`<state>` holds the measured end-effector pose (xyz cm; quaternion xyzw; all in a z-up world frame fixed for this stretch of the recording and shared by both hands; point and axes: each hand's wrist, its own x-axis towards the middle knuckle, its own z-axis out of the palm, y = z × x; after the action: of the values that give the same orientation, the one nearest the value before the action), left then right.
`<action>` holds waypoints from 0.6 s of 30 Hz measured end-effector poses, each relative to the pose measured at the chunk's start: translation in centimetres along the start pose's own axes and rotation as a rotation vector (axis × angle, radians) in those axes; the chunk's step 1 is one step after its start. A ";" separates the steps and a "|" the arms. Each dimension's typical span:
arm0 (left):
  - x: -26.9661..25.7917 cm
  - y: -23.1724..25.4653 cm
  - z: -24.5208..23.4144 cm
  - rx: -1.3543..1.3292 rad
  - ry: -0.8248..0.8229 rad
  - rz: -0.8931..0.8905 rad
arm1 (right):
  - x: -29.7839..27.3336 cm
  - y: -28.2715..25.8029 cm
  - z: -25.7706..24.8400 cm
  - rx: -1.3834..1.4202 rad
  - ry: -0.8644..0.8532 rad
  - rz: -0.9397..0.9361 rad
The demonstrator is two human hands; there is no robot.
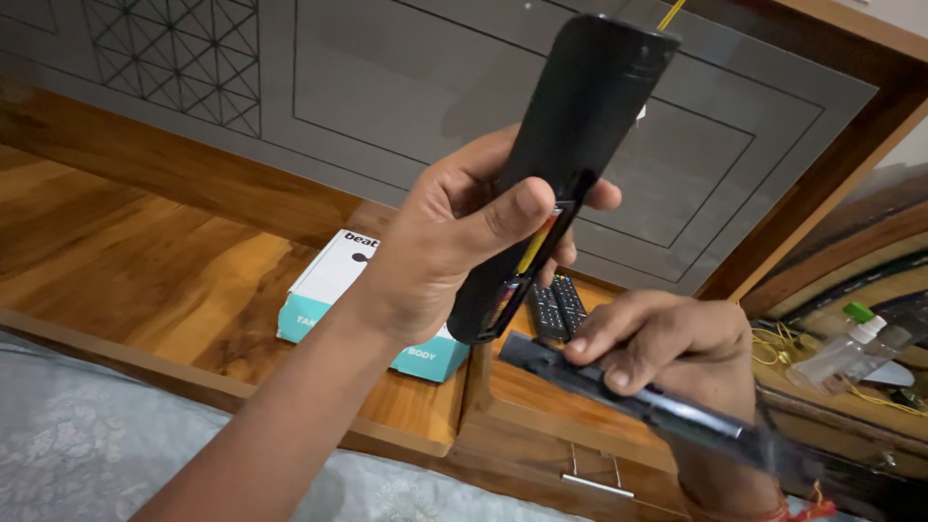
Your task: The person opens the battery compartment of a black remote control, removes the existing batteries, and inserts new ones. They then close the compartment and place the remote on a wooden bedside table next to other remotes.
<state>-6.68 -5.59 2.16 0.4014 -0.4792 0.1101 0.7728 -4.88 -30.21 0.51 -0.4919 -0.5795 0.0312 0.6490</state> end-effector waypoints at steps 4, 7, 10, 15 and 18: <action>-0.1 0.3 0.2 0.012 0.005 0.002 | -0.4 -0.9 1.3 -0.151 0.083 0.056; -0.1 0.5 0.2 0.026 -0.001 0.008 | -0.4 -1.4 1.6 -0.259 0.114 0.093; 0.0 0.5 0.2 0.030 -0.001 0.014 | 0.1 -1.3 1.2 -0.281 0.098 0.084; 0.2 0.5 0.4 0.021 0.023 0.010 | 0.4 -0.7 0.9 -0.149 0.058 0.062; 0.2 0.4 0.7 0.019 0.037 0.009 | 0.3 -0.5 1.1 -0.118 0.084 0.080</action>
<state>-7.23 -5.87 2.71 0.4046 -0.4655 0.1254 0.7771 -5.89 -29.59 0.90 -0.5530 -0.5325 0.0019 0.6409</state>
